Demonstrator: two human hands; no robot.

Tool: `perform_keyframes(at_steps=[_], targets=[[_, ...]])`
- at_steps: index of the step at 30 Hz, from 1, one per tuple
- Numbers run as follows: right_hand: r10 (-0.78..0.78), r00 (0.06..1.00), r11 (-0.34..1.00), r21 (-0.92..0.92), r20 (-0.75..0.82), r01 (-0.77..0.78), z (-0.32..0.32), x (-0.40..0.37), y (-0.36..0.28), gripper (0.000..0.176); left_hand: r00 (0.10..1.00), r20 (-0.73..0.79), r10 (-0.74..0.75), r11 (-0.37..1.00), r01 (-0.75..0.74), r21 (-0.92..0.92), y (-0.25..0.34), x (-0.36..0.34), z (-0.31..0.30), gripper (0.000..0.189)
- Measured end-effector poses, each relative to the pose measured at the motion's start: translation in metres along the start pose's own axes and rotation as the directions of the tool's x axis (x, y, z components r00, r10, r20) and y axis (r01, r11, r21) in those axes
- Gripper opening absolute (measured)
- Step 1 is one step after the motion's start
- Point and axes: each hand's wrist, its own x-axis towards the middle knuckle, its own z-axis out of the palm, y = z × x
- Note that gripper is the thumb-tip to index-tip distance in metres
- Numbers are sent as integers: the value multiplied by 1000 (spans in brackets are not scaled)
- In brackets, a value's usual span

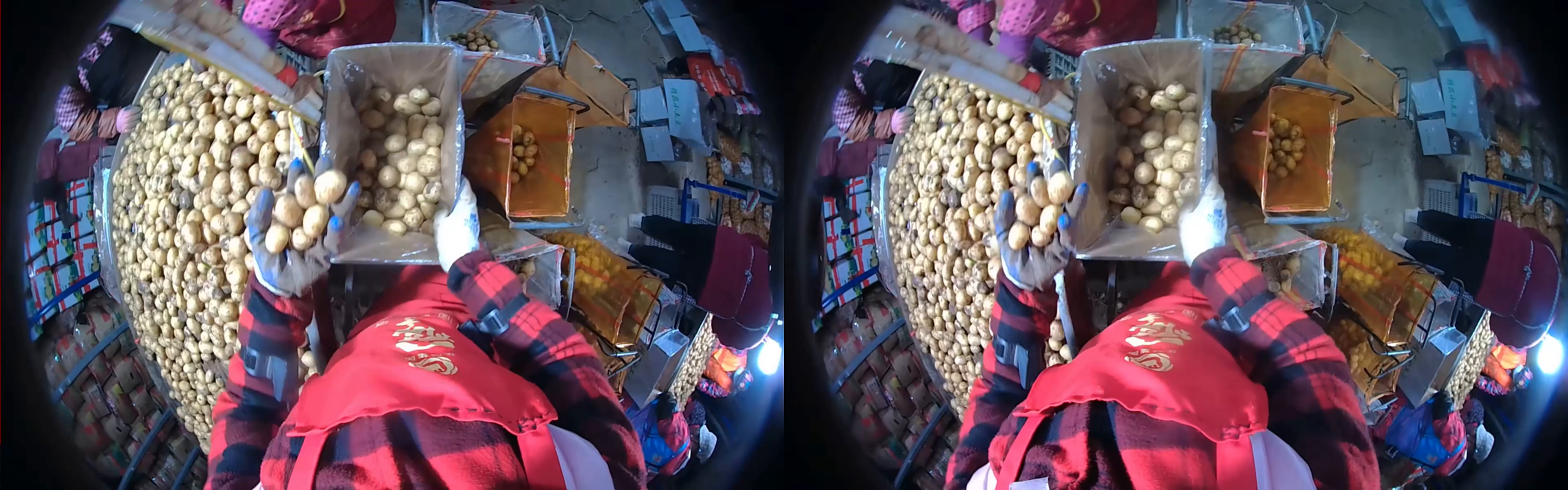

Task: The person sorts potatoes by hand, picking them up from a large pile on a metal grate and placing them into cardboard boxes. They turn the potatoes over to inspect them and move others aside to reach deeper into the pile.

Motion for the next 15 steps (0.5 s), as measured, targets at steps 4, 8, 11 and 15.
perform_keyframes(at_steps=[4, 8, 11, 15], targets=[[11, 999, 1000, -6, 51, -11, -3, 4, -1, 65, 994, 64, -92, 996, 91, 15, -15, 94, 35, 59], [-114, 992, 992, -54, -52, 111, 13, 5, 25, 61, 972, 58, -228, 973, 229, -10, -21, 181, 44, 62], [-198, 975, 979, -71, -100, 191, 15, 5, 33, 66, 955, 163, -246, 968, 251, -9, -35, 244, 44, 64], [-81, 996, 996, -53, -43, 78, 9, 8, 20, 68, 952, 136, -274, 956, 253, 148, -67, 326, 67, 50]])
